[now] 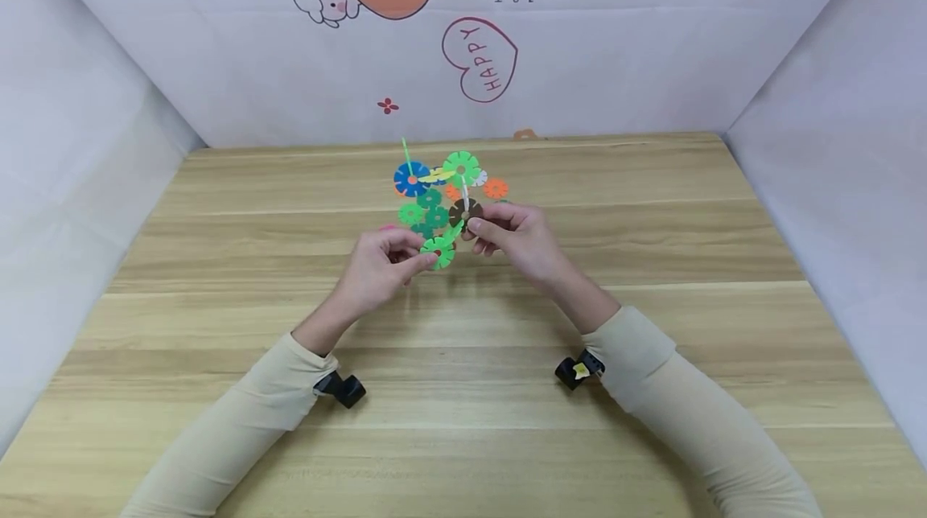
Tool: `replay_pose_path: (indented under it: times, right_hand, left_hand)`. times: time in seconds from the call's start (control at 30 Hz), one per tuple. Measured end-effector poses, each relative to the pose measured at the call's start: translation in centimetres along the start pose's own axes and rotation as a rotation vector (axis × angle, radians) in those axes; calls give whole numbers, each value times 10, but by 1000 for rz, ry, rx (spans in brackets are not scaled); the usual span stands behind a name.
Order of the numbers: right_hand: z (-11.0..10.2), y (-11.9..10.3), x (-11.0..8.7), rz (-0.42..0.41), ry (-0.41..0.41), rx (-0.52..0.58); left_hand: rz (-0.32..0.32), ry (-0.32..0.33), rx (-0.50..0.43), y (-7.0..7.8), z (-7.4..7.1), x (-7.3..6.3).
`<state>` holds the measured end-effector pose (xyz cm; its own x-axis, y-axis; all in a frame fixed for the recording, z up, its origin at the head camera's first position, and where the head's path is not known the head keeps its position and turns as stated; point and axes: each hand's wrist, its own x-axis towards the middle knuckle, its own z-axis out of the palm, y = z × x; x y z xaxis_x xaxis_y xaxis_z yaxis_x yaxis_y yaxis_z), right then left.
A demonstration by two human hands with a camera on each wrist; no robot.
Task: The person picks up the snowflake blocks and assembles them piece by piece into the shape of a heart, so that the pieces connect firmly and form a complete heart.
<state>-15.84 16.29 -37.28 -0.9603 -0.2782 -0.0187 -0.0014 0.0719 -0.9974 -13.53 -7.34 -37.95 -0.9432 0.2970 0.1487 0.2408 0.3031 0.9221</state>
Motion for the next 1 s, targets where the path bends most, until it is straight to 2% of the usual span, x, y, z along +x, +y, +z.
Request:
replay_pose_path:
  times: [0.27,0.6,1.0]
  right_hand:
    - [3,-1,1,-25,10,-31]
    - [5,-2,0,7,13,-80]
    - [6,1,0,-7,13,-48]
  left_hand:
    - [3,8,13,2,0,1]
    - [-10,-1,32,2,1,4]
    - [-33,10,21,2,1,5]
